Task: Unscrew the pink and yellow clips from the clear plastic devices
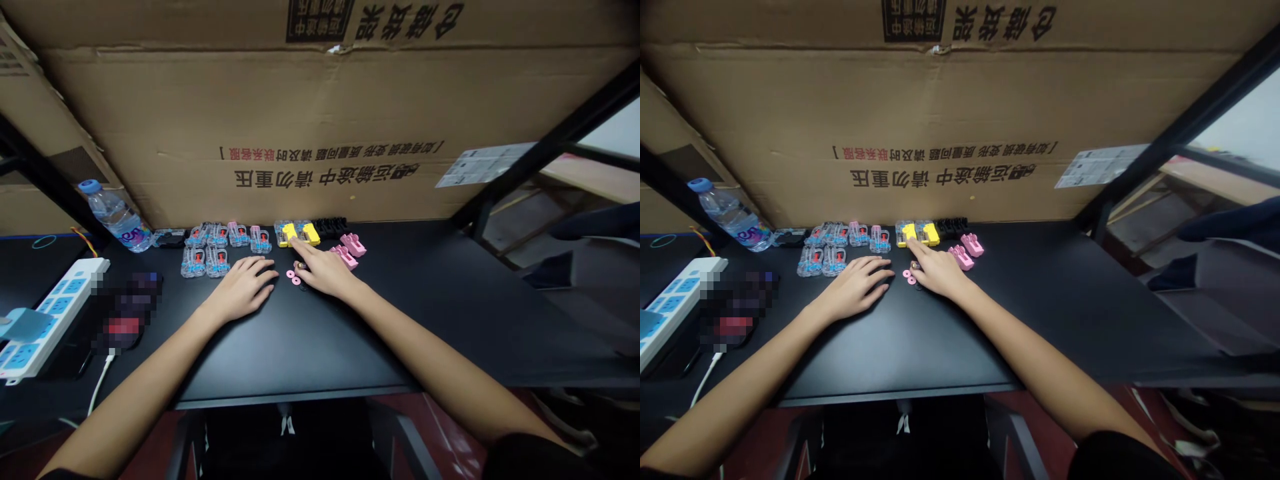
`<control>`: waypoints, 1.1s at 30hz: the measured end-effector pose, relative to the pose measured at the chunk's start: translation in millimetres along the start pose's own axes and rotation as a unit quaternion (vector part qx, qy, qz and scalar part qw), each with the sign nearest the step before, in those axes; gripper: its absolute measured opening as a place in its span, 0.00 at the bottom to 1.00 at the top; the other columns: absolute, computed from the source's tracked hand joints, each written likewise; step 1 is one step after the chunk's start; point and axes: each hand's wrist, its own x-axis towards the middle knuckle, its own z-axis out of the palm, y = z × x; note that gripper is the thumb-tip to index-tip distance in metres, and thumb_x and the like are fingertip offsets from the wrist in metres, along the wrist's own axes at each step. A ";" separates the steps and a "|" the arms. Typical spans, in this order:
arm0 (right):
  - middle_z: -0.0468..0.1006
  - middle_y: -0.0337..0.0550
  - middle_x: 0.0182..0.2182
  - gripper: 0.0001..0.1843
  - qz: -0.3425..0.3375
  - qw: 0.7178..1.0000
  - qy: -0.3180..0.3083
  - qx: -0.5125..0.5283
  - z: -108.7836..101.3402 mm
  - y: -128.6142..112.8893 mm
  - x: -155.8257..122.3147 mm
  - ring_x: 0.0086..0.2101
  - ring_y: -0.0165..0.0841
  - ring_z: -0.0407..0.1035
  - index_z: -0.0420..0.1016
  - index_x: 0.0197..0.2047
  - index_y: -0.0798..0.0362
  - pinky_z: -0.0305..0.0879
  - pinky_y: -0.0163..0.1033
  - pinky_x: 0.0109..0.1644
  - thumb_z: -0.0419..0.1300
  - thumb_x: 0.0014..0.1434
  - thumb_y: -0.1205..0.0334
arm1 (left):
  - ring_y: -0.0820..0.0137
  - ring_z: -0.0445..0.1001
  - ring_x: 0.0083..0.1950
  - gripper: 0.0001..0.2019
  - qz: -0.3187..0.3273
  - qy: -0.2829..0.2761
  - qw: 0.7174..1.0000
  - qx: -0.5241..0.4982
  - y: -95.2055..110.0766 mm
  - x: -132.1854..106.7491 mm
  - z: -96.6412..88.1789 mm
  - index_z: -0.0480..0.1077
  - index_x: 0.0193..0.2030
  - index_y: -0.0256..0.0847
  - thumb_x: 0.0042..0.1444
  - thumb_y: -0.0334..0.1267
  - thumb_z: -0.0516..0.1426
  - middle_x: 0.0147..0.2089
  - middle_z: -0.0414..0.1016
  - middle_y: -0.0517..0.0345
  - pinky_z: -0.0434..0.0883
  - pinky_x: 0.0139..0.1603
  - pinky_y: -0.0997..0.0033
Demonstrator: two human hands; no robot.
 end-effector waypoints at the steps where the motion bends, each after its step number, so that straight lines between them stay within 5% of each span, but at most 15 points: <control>1: 0.66 0.51 0.74 0.34 -0.004 1.000 0.000 -0.004 0.6 -1.5 -0.3 0.56 0.51 0.81 0.62 0.77 0.51 0.82 0.50 0.49 0.57 0.70 0.62 | 0.50 0.68 0.72 0.18 -0.002 0.002 1.000 0.005 0.2 -0.1 -0.1 0.75 0.64 0.42 0.74 0.40 0.53 0.70 0.73 0.45 0.66 0.73 0.44; 10: 0.80 0.49 0.64 0.27 -0.071 0.996 0.030 0.036 -1.5 -23.7 -19.3 0.48 0.43 0.84 0.73 0.70 0.49 0.79 0.44 0.49 0.57 0.69 0.65 | 0.49 0.67 0.74 0.21 -0.058 0.003 0.997 0.059 -8.4 -1.5 5.7 0.72 0.67 0.39 0.75 0.45 0.51 0.74 0.67 0.38 0.64 0.75 0.44; 22: 0.87 0.46 0.54 0.31 -0.139 0.986 0.027 0.082 -3.6 -28.4 -23.6 0.43 0.40 0.84 0.74 0.70 0.46 0.77 0.40 0.46 0.57 0.66 0.70 | 0.51 0.66 0.76 0.22 -0.103 -0.005 0.994 0.025 -6.7 7.6 1.6 0.69 0.62 0.33 0.62 0.26 0.51 0.76 0.64 0.33 0.67 0.73 0.49; 29: 0.87 0.46 0.53 0.20 -0.236 0.934 0.077 0.259 -1.1 -23.3 -28.1 0.46 0.37 0.84 0.82 0.60 0.47 0.79 0.41 0.51 0.58 0.69 0.68 | 0.47 0.57 0.80 0.38 -0.029 0.025 0.998 -0.053 0.7 -1.9 -14.3 0.57 0.77 0.40 0.62 0.45 0.62 0.81 0.55 0.36 0.60 0.78 0.44; 33: 0.84 0.49 0.58 0.18 -0.234 0.932 0.090 0.260 -4.1 -21.0 -28.5 0.50 0.39 0.83 0.80 0.62 0.48 0.78 0.46 0.59 0.61 0.70 0.64 | 0.45 0.64 0.76 0.42 -0.039 0.017 0.995 -0.087 -1.5 -2.4 -17.2 0.55 0.79 0.43 0.62 0.50 0.64 0.76 0.64 0.38 0.63 0.76 0.42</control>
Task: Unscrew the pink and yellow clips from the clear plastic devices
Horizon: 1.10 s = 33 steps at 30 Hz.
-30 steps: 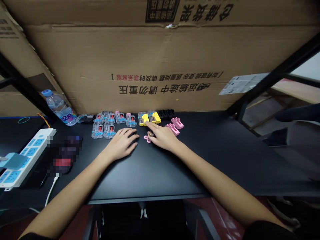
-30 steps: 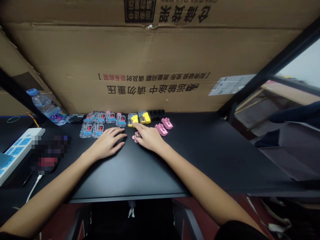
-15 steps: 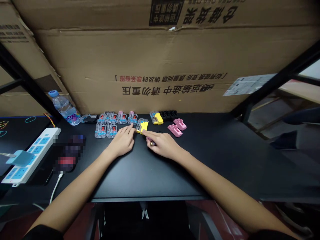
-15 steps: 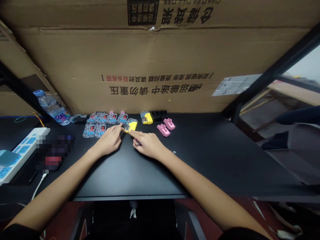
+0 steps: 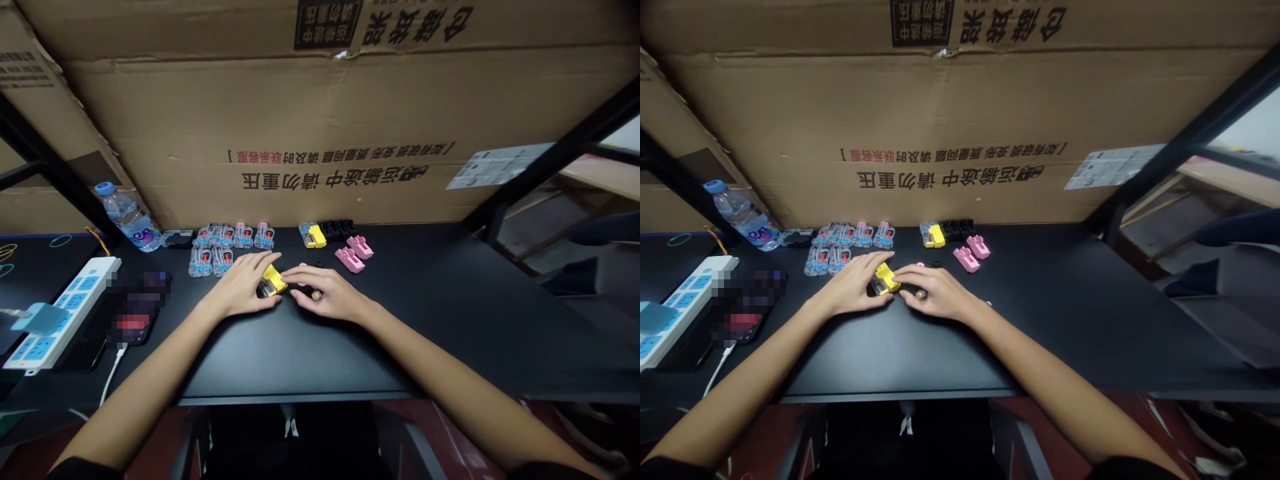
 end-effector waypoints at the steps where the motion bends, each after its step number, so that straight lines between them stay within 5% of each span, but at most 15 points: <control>1: 0.83 0.49 0.59 0.19 -0.003 1.000 -0.010 -0.014 0.1 -0.1 -0.3 0.50 0.39 0.83 0.79 0.63 0.47 0.79 0.46 0.58 0.62 0.70 0.63 | 0.46 0.67 0.74 0.42 -0.009 -0.003 1.000 -0.019 0.3 0.2 -0.5 0.54 0.79 0.43 0.62 0.49 0.64 0.75 0.65 0.39 0.66 0.74 0.42; 6: 0.82 0.51 0.60 0.19 -0.032 0.993 -0.029 -0.109 5.1 1.2 -3.7 0.45 0.37 0.84 0.76 0.64 0.49 0.80 0.40 0.45 0.63 0.72 0.60 | 0.49 0.74 0.69 0.43 -0.054 0.001 0.987 -0.154 8.7 -0.2 0.3 0.52 0.79 0.48 0.60 0.45 0.65 0.75 0.64 0.41 0.73 0.69 0.47; 11: 0.85 0.50 0.48 0.14 -0.037 0.994 0.028 -0.103 -7.5 7.2 -6.4 0.40 0.36 0.82 0.79 0.55 0.52 0.75 0.38 0.40 0.65 0.69 0.58 | 0.54 0.79 0.65 0.31 -0.044 0.017 0.950 -0.307 10.0 1.3 1.2 0.59 0.74 0.46 0.64 0.38 0.58 0.69 0.73 0.42 0.76 0.65 0.50; 14: 0.84 0.49 0.39 0.09 -0.017 0.995 0.046 -0.086 -22.1 6.1 -4.4 0.35 0.36 0.79 0.79 0.46 0.54 0.71 0.38 0.36 0.66 0.66 0.58 | 0.59 0.80 0.61 0.24 -0.050 0.039 0.952 -0.299 2.0 2.8 -1.3 0.67 0.65 0.44 0.62 0.31 0.53 0.61 0.81 0.48 0.75 0.64 0.55; 18: 0.78 0.40 0.29 0.06 0.023 0.993 -0.063 -0.093 -28.3 -1.9 -0.3 0.27 0.32 0.70 0.75 0.33 0.51 0.60 0.36 0.31 0.65 0.63 0.62 | 0.64 0.81 0.45 0.16 -0.075 0.000 0.971 -0.227 -3.5 3.1 -5.6 0.74 0.53 0.41 0.60 0.31 0.52 0.46 0.84 0.56 0.76 0.52 0.63; 24: 0.79 0.40 0.30 0.08 0.068 0.986 -0.118 -0.099 -20.0 -8.1 0.2 0.27 0.32 0.70 0.78 0.33 0.52 0.59 0.37 0.30 0.68 0.63 0.60 | 0.63 0.80 0.47 0.18 -0.034 -0.047 0.966 -0.254 6.8 1.7 -5.4 0.73 0.55 0.43 0.58 0.38 0.63 0.49 0.83 0.56 0.75 0.52 0.65; 27: 0.82 0.45 0.37 0.10 0.064 0.994 -0.071 -0.058 -20.2 -4.9 -0.6 0.32 0.35 0.75 0.83 0.39 0.50 0.68 0.39 0.36 0.65 0.67 0.54 | 0.65 0.79 0.43 0.18 -0.052 -0.057 0.958 -0.275 7.3 2.2 -0.3 0.74 0.52 0.42 0.58 0.47 0.68 0.44 0.83 0.58 0.74 0.47 0.67; 30: 0.83 0.50 0.43 0.16 0.066 0.997 0.049 0.006 -23.0 -1.0 -1.4 0.41 0.39 0.78 0.85 0.45 0.50 0.75 0.44 0.47 0.57 0.74 0.53 | 0.67 0.80 0.42 0.21 -0.055 -0.059 0.954 -0.288 5.7 3.2 3.4 0.76 0.51 0.41 0.58 0.52 0.70 0.43 0.83 0.58 0.74 0.48 0.68; 33: 0.83 0.52 0.41 0.26 0.089 0.983 0.145 0.067 -26.4 -1.6 -1.2 0.39 0.40 0.78 0.85 0.42 0.52 0.76 0.47 0.45 0.49 0.77 0.48 | 0.67 0.80 0.43 0.21 -0.045 -0.054 0.952 -0.297 6.1 3.9 4.7 0.78 0.50 0.40 0.57 0.52 0.71 0.45 0.84 0.57 0.74 0.49 0.69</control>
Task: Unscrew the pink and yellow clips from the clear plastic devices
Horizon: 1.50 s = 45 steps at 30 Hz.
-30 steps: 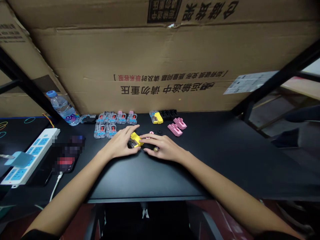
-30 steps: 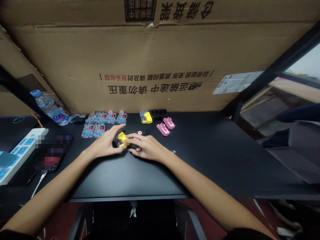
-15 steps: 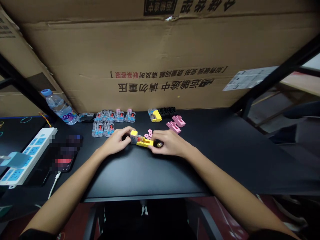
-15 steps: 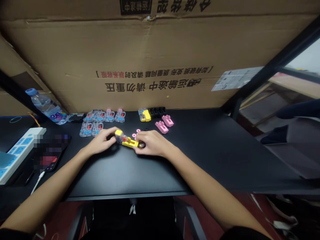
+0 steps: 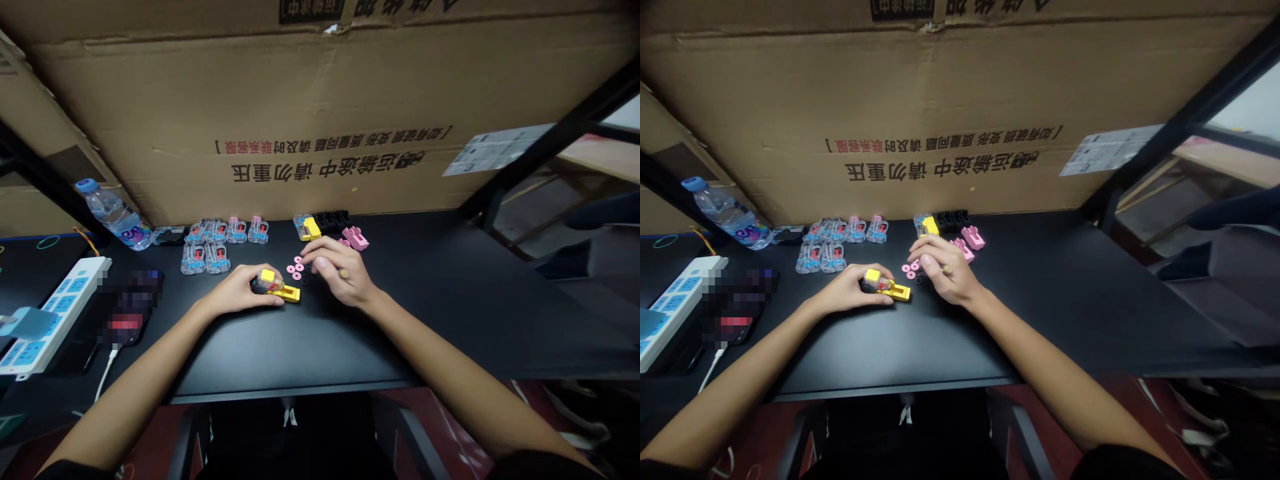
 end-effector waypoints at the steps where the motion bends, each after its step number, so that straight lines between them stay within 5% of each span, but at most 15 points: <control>1: 0.83 0.51 0.37 0.30 0.024 0.999 0.008 0.025 -0.3 -1.6 0.4 0.35 0.39 0.77 0.85 0.39 0.53 0.76 0.45 0.41 0.47 0.77 0.45 | 0.67 0.80 0.43 0.21 0.001 0.001 1.000 -0.003 0.3 0.1 0.5 0.79 0.50 0.40 0.57 0.51 0.71 0.45 0.84 0.56 0.74 0.49 0.68; 7: 0.75 0.40 0.22 0.31 0.170 0.974 -0.034 0.145 6.6 -12.7 3.7 0.19 0.28 0.66 0.83 0.33 0.55 0.62 0.35 0.23 0.53 0.73 0.40 | 0.66 0.80 0.43 0.21 -0.019 0.009 1.000 -0.007 0.3 0.4 2.8 0.80 0.49 0.39 0.57 0.52 0.71 0.44 0.85 0.56 0.74 0.48 0.67; 16: 0.79 0.41 0.26 0.13 0.105 0.987 -0.070 0.100 5.6 -13.4 5.3 0.25 0.30 0.71 0.81 0.35 0.54 0.64 0.35 0.29 0.58 0.67 0.60 | 0.64 0.82 0.46 0.23 -0.024 0.001 1.000 -0.016 -4.6 0.4 2.0 0.80 0.53 0.40 0.57 0.52 0.71 0.48 0.85 0.54 0.76 0.52 0.64; 24: 0.79 0.41 0.28 0.16 0.092 0.982 -0.116 0.114 2.6 -11.5 7.3 0.24 0.29 0.71 0.84 0.36 0.55 0.66 0.35 0.29 0.59 0.69 0.56 | 0.62 0.82 0.49 0.27 -0.021 -0.012 0.999 -0.028 -14.1 1.4 3.1 0.78 0.59 0.41 0.57 0.52 0.71 0.52 0.85 0.52 0.76 0.56 0.61; 32: 0.76 0.40 0.18 0.31 0.221 0.963 0.012 0.151 23.2 -14.6 -1.3 0.15 0.28 0.66 0.87 0.32 0.55 0.61 0.34 0.19 0.63 0.66 0.34 | 0.61 0.83 0.50 0.24 -0.016 -0.005 1.000 -0.010 -8.5 2.2 6.4 0.79 0.56 0.41 0.58 0.52 0.70 0.52 0.86 0.53 0.76 0.57 0.63; 42: 0.73 0.39 0.16 0.34 0.243 0.957 0.093 0.128 13.1 -12.1 3.7 0.16 0.27 0.65 0.87 0.30 0.55 0.61 0.35 0.20 0.61 0.66 0.31 | 0.64 0.84 0.46 0.31 -0.013 0.013 1.000 -0.015 -0.5 1.7 6.5 0.73 0.67 0.45 0.59 0.51 0.71 0.50 0.87 0.56 0.77 0.52 0.65; 45: 0.73 0.39 0.16 0.34 0.232 0.963 0.091 0.105 11.8 -11.5 4.2 0.16 0.28 0.65 0.86 0.29 0.55 0.60 0.35 0.20 0.60 0.67 0.32 | 0.64 0.84 0.46 0.27 0.000 0.027 1.000 0.010 2.4 1.1 3.6 0.78 0.60 0.43 0.57 0.52 0.71 0.49 0.87 0.56 0.77 0.51 0.66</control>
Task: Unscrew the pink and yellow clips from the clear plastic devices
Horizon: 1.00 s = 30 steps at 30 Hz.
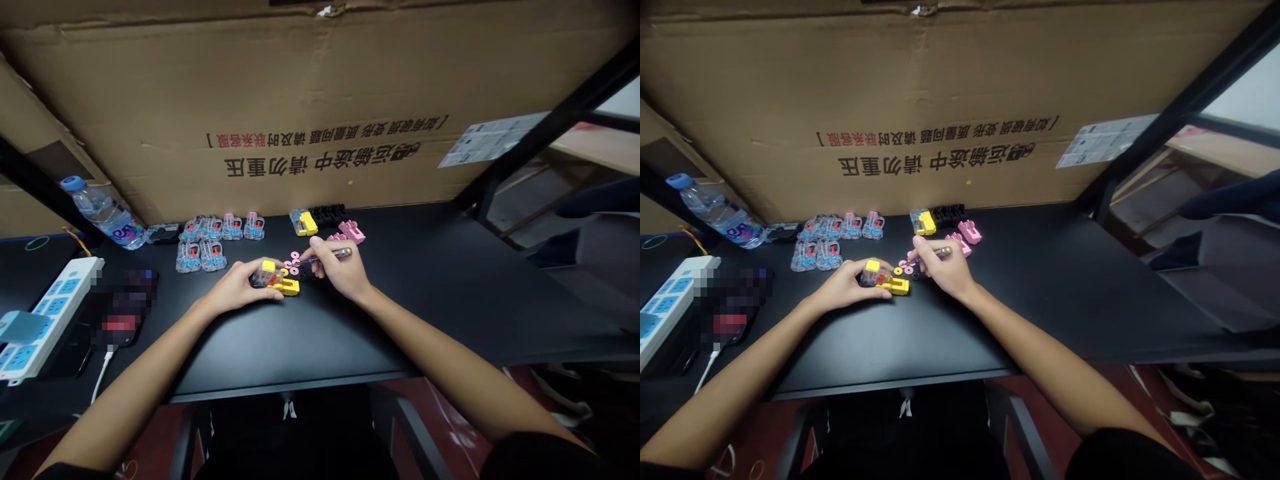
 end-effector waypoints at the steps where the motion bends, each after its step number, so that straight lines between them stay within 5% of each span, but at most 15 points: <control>1: 0.73 0.39 0.16 0.34 -0.008 1.000 0.002 -0.009 -0.4 0.2 0.2 0.16 0.28 0.65 0.86 0.29 0.55 0.60 0.35 0.20 0.60 0.68 0.33 | 0.64 0.84 0.46 0.24 0.005 0.005 1.000 0.008 0.2 -0.2 -1.1 0.80 0.56 0.42 0.57 0.52 0.71 0.49 0.87 0.56 0.77 0.51 0.67; 4: 0.73 0.39 0.16 0.31 -0.025 0.999 -0.015 -0.018 -1.9 -0.4 0.7 0.17 0.28 0.64 0.86 0.28 0.54 0.61 0.35 0.21 0.59 0.70 0.37 | 0.65 0.84 0.44 0.19 0.010 0.021 0.999 0.029 -1.4 -0.6 -3.6 0.80 0.51 0.41 0.59 0.51 0.70 0.47 0.87 0.55 0.77 0.50 0.67; 11: 0.79 0.41 0.27 0.21 -0.110 0.975 -0.195 -0.001 -3.2 0.9 -0.6 0.22 0.28 0.71 0.85 0.34 0.55 0.66 0.34 0.26 0.59 0.72 0.51 | 0.65 0.85 0.47 0.15 0.041 0.059 0.996 0.043 -3.9 -1.4 -4.4 0.79 0.51 0.41 0.61 0.45 0.69 0.50 0.87 0.53 0.78 0.50 0.68; 16: 0.79 0.42 0.30 0.16 -0.144 0.975 -0.170 0.007 -3.3 5.6 -1.0 0.23 0.28 0.72 0.85 0.41 0.55 0.68 0.35 0.29 0.58 0.72 0.56 | 0.63 0.86 0.50 0.17 0.095 0.135 0.981 0.103 -12.0 -0.8 -7.5 0.79 0.55 0.41 0.64 0.46 0.67 0.53 0.86 0.50 0.80 0.53 0.65; 20: 0.80 0.42 0.31 0.12 -0.194 0.967 -0.162 -0.022 -0.9 6.5 0.1 0.29 0.32 0.73 0.87 0.43 0.53 0.69 0.37 0.33 0.60 0.70 0.63 | 0.59 0.84 0.57 0.18 0.112 0.098 0.975 0.164 -25.5 0.0 -7.7 0.78 0.61 0.44 0.68 0.46 0.65 0.59 0.84 0.49 0.79 0.61 0.58; 30: 0.80 0.42 0.37 0.14 -0.254 0.944 -0.202 -0.061 0.7 24.2 0.3 0.34 0.32 0.73 0.86 0.52 0.47 0.74 0.42 0.43 0.62 0.68 0.67 | 0.60 0.84 0.59 0.19 0.132 0.070 0.966 0.212 -30.1 -1.5 -3.9 0.77 0.64 0.45 0.69 0.44 0.63 0.61 0.83 0.50 0.81 0.60 0.57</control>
